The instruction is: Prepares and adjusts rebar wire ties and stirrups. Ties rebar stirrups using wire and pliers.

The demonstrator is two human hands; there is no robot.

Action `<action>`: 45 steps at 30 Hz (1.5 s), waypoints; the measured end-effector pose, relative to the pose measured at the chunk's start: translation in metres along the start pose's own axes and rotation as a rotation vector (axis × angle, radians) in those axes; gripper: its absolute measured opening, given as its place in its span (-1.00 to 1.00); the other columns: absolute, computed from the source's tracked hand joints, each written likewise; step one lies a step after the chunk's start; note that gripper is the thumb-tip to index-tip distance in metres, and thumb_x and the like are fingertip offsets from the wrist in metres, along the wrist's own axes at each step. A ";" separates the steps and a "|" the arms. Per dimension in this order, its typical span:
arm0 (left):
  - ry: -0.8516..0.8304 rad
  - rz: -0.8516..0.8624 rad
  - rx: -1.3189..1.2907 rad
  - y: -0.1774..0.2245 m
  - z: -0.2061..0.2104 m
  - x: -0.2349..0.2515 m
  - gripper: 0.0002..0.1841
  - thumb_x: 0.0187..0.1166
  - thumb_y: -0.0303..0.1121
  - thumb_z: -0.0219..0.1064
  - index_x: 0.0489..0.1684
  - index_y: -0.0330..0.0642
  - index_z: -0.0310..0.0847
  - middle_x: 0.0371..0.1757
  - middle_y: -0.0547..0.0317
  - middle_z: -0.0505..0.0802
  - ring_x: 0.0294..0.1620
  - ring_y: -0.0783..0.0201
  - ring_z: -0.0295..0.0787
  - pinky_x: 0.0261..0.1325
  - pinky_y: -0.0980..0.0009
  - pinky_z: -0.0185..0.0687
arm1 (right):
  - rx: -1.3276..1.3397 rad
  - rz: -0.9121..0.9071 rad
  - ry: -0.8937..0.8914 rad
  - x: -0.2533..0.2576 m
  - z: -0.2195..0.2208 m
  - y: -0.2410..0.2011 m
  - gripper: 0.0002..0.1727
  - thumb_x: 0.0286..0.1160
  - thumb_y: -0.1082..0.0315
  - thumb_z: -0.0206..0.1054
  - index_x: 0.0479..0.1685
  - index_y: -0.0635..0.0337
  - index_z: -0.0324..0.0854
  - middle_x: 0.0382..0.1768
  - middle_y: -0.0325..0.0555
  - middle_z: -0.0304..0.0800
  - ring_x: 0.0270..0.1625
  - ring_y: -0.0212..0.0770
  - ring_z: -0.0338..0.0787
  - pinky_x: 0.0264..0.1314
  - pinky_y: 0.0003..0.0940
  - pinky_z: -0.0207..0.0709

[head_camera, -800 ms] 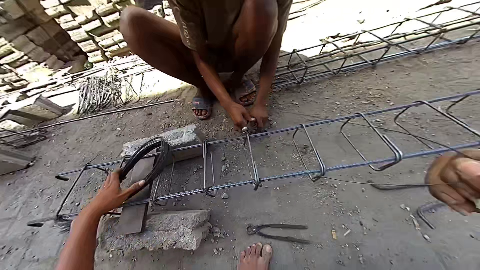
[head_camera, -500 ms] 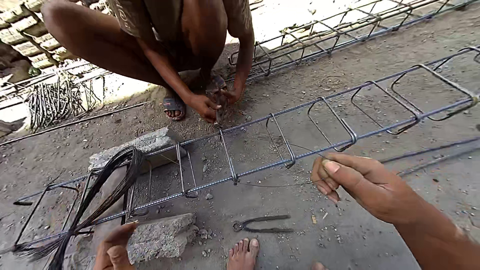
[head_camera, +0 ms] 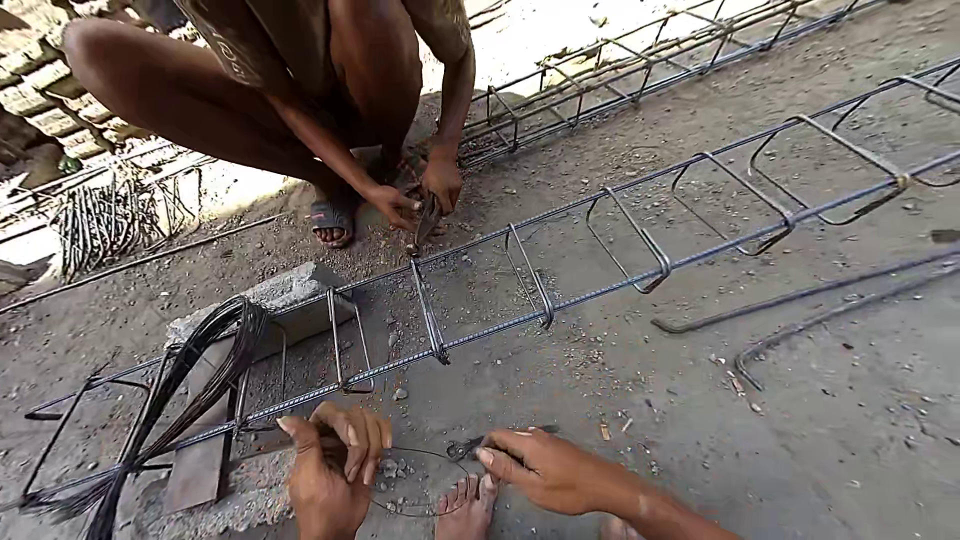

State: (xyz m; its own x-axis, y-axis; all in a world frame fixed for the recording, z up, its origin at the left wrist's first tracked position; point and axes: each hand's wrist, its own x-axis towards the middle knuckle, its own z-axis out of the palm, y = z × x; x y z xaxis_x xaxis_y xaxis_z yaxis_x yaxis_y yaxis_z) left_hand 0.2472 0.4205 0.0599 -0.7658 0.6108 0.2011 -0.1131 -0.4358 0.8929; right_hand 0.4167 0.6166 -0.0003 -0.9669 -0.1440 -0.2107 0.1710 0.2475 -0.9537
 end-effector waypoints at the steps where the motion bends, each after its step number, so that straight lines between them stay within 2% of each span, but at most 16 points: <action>1: 0.006 -0.039 0.023 -0.003 -0.001 -0.001 -0.35 0.70 0.35 -0.26 -0.56 0.17 0.56 -0.81 0.56 0.44 -0.79 0.57 0.41 -0.55 0.59 0.49 | 0.004 0.027 0.119 -0.007 -0.003 0.010 -0.45 0.88 -0.05 -0.05 0.12 0.28 0.65 -0.19 0.05 0.78 -0.12 -0.13 0.79 0.06 -0.11 0.65; 3: -0.009 -0.113 0.141 -0.011 -0.003 -0.006 -0.39 0.67 0.38 -0.18 -0.61 0.22 0.51 -0.79 0.59 0.41 -0.79 0.59 0.33 -0.62 0.62 0.38 | -0.056 0.054 0.482 -0.021 -0.016 0.029 -0.44 0.83 -0.10 0.00 0.09 0.24 0.68 -0.17 -0.05 0.79 -0.15 -0.26 0.78 0.00 -0.22 0.67; 5: -0.104 -0.145 0.272 -0.020 -0.006 -0.016 -0.41 0.71 0.34 -0.15 -0.56 0.21 0.54 -0.71 0.60 0.50 -0.68 0.61 0.43 -0.50 0.64 0.46 | -0.223 0.039 0.842 -0.029 -0.039 0.044 -0.44 0.81 -0.08 0.04 0.12 0.28 0.66 -0.10 -0.01 0.78 -0.14 -0.27 0.78 -0.10 -0.29 0.69; 8: -0.258 -0.211 0.377 -0.036 -0.006 -0.025 -0.44 0.77 0.27 -0.14 -0.48 0.16 0.55 -0.61 0.58 0.56 -0.58 0.66 0.47 -0.43 0.69 0.44 | -0.353 0.082 1.034 -0.037 -0.084 0.049 -0.41 0.80 -0.08 0.04 0.20 0.35 0.61 0.01 0.15 0.76 -0.05 -0.13 0.79 -0.06 -0.20 0.67; 12: -0.424 -0.398 0.425 -0.052 0.009 -0.036 -0.44 0.83 0.20 -0.14 -0.53 0.09 0.48 -0.63 0.59 0.50 -0.62 0.72 0.35 -0.52 0.72 0.28 | -0.233 0.243 0.681 -0.060 -0.113 0.024 -0.39 0.78 -0.19 -0.03 0.17 0.16 0.66 -0.07 -0.15 0.84 -0.02 -0.33 0.82 0.08 -0.27 0.68; 14: -0.555 -0.484 0.411 -0.061 0.017 -0.041 -0.42 0.88 0.12 -0.15 -0.54 -0.02 0.49 -0.65 0.53 0.48 -0.64 0.68 0.35 -0.51 0.68 0.29 | -0.150 0.205 0.411 -0.065 -0.118 -0.003 -0.31 0.69 -0.32 0.04 0.31 0.11 0.61 0.10 -0.24 0.84 0.14 -0.41 0.81 0.22 -0.35 0.69; 18: -0.777 -0.555 0.429 -0.090 0.047 -0.035 -0.41 0.91 -0.01 -0.19 -0.45 -0.21 0.53 -0.62 0.33 0.47 -0.59 0.45 0.37 -0.43 0.44 0.35 | 0.094 0.081 0.029 -0.034 -0.104 -0.034 0.18 0.39 -0.48 0.29 0.80 0.26 0.04 0.48 -0.10 0.64 0.47 -0.24 0.69 0.45 -0.26 0.64; 20: -0.839 -0.571 0.281 -0.105 0.067 -0.032 -0.42 0.92 -0.06 -0.22 -0.46 -0.23 0.53 -0.61 0.34 0.47 -0.60 0.47 0.38 -0.46 0.48 0.36 | 0.173 0.039 0.039 -0.016 -0.090 -0.044 0.14 0.47 -0.38 0.31 0.81 0.30 -0.03 0.43 -0.08 0.68 0.44 -0.16 0.72 0.49 -0.18 0.64; 22: -0.882 -0.572 0.194 -0.116 0.076 -0.027 -0.42 0.92 -0.08 -0.24 -0.43 -0.26 0.54 -0.58 0.31 0.48 -0.56 0.45 0.39 -0.40 0.44 0.37 | 0.154 0.016 0.128 -0.007 -0.085 -0.054 -0.11 0.66 -0.26 0.20 0.73 0.26 0.14 0.11 -0.19 0.83 0.19 -0.22 0.85 0.37 -0.20 0.72; 25: -0.944 -0.530 0.113 -0.121 0.085 -0.026 -0.47 0.92 -0.10 -0.17 -0.25 -0.32 0.57 -0.50 0.22 0.55 -0.51 0.40 0.44 -0.35 0.41 0.43 | 0.047 0.050 0.339 -0.006 -0.087 -0.061 -0.58 0.90 -0.02 -0.09 0.14 0.07 0.56 -0.52 -0.49 0.69 -0.42 -0.49 0.77 -0.14 -0.46 0.75; 28: -0.920 -0.455 0.083 -0.121 0.084 -0.020 -0.46 0.72 -0.10 0.27 0.39 -0.46 0.48 -0.01 -0.12 0.81 -0.05 0.13 0.78 0.11 0.14 0.70 | 0.095 0.028 0.472 -0.013 -0.090 -0.067 -0.49 0.88 -0.15 -0.15 -0.25 -0.09 0.59 -0.74 -0.60 0.43 -0.71 -0.60 0.51 -0.55 -0.61 0.56; 31: -0.702 -0.344 0.056 -0.113 0.072 -0.004 -0.25 0.75 0.05 0.15 0.64 -0.51 0.27 0.33 -0.12 0.75 0.28 0.20 0.75 0.36 0.24 0.66 | -0.090 0.086 0.463 -0.030 -0.093 -0.080 -0.44 0.83 -0.24 -0.15 -0.20 -0.11 0.63 -0.72 -0.66 0.37 -0.73 -0.76 0.34 -0.67 -0.81 0.29; 34: -0.492 -0.238 0.020 -0.096 0.061 0.018 -0.33 0.92 -0.02 -0.18 0.63 -0.58 0.22 0.29 -0.05 0.78 0.26 0.28 0.77 0.38 0.28 0.70 | -0.255 0.042 0.252 -0.044 -0.085 -0.066 -0.46 0.84 -0.17 -0.06 -0.11 0.04 0.68 -0.69 -0.51 0.39 -0.67 -0.76 0.33 -0.61 -0.81 0.25; 38: -0.375 -0.221 -0.033 -0.085 0.060 0.023 -0.53 0.94 -0.29 -0.17 0.47 -0.55 0.43 0.06 0.05 0.88 0.04 0.32 0.86 0.24 0.31 0.79 | -0.181 0.020 0.156 -0.044 -0.075 -0.024 -0.43 0.86 -0.16 -0.10 -0.19 0.05 0.66 -0.73 -0.51 0.37 -0.69 -0.77 0.34 -0.60 -0.81 0.27; 40: -0.374 -0.291 0.027 -0.089 0.062 0.017 -0.55 0.94 -0.30 -0.16 0.42 -0.48 0.49 -0.11 0.16 0.90 -0.19 0.41 0.86 0.01 0.41 0.83 | -0.098 0.098 0.134 -0.040 -0.077 -0.012 -0.40 0.85 -0.21 -0.16 -0.17 0.01 0.66 -0.72 -0.56 0.44 -0.69 -0.76 0.42 -0.62 -0.77 0.38; 45: -0.447 -0.477 0.321 -0.097 0.066 0.005 -0.62 0.91 -0.29 -0.10 0.13 -0.37 0.63 -0.56 0.37 0.67 -0.59 0.56 0.57 -0.38 0.59 0.60 | -0.101 0.182 0.119 -0.020 -0.093 0.010 -0.42 0.92 -0.06 -0.29 -0.07 0.06 0.62 -0.68 -0.53 0.50 -0.65 -0.62 0.57 -0.49 -0.61 0.58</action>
State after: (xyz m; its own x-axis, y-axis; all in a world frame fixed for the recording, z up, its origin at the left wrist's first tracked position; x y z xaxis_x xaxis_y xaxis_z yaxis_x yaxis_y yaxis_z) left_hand 0.2958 0.5094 0.0008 -0.3400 0.9275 -0.1553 -0.1263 0.1186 0.9849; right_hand 0.4203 0.7111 0.0145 -0.9383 0.0241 -0.3451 0.3309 0.3541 -0.8747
